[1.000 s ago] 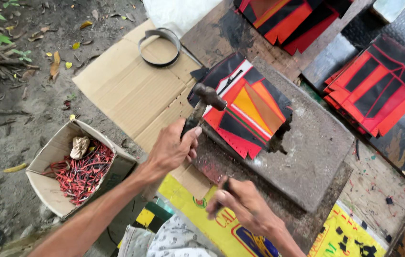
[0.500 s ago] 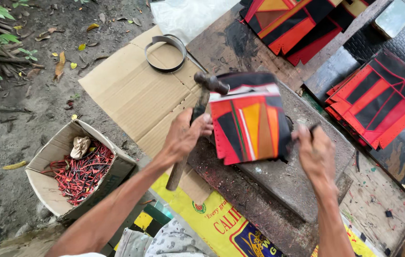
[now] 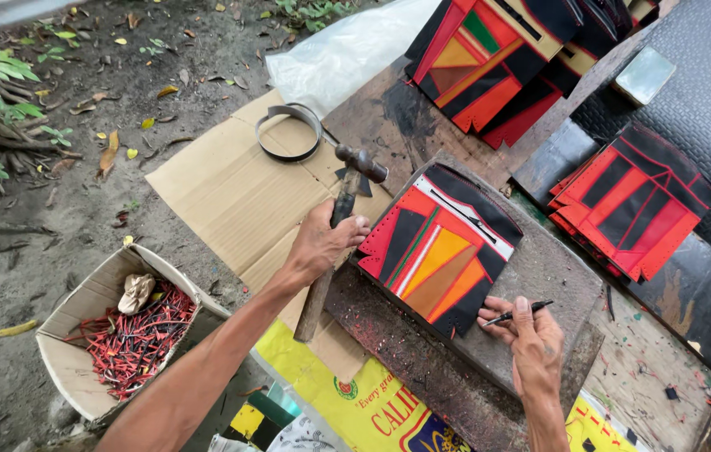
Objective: The person hammers a small fastener along the edge of a colorful patchwork bag, holding a punch with one hand and striking it with a hammer. They then place the finished bag on a stack, pick up another bag, and repeat the hammering on its edge.
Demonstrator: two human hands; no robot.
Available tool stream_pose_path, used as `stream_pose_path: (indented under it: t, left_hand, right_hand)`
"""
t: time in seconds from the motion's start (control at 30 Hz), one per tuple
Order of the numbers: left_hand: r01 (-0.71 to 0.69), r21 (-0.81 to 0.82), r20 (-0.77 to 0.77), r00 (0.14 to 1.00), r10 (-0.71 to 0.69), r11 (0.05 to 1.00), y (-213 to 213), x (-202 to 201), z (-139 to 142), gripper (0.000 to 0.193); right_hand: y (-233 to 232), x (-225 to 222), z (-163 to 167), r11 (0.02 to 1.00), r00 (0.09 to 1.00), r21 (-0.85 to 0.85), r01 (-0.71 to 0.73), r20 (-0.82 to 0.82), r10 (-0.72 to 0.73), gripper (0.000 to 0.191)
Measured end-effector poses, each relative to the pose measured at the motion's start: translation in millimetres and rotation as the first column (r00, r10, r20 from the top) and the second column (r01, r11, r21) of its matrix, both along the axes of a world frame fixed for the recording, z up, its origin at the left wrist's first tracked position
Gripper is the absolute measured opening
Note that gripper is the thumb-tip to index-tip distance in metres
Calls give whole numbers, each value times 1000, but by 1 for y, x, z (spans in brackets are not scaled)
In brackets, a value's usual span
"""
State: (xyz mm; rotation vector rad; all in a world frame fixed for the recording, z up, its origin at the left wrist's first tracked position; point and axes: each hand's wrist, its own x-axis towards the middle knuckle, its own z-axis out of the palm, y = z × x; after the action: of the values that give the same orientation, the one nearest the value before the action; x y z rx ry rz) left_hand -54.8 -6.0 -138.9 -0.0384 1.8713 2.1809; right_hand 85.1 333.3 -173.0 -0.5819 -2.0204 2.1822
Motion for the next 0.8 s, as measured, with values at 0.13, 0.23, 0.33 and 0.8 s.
stream_pose_path:
  t: [0.13, 0.23, 0.33, 0.8]
  left_hand:
    - [86, 8, -53, 995, -85, 996, 0, -15, 7, 25]
    - [139, 33, -155, 979, -132, 990, 1, -21, 8, 36]
    - [157, 109, -147, 979, -140, 982, 2, -20, 7, 41]
    - [81, -407, -294, 932, -214, 910, 4, -2, 10, 53]
  right_hand:
    - [0, -1, 3, 1000, 1000, 14, -17, -16, 17, 38]
    - [-11, -3, 13, 995, 995, 93, 48, -95, -39, 33]
    - [-41, -14, 24, 993, 987, 56, -102, -117, 108, 29]
    - [-114, -71, 5, 927, 940, -212, -309, -215, 265, 22]
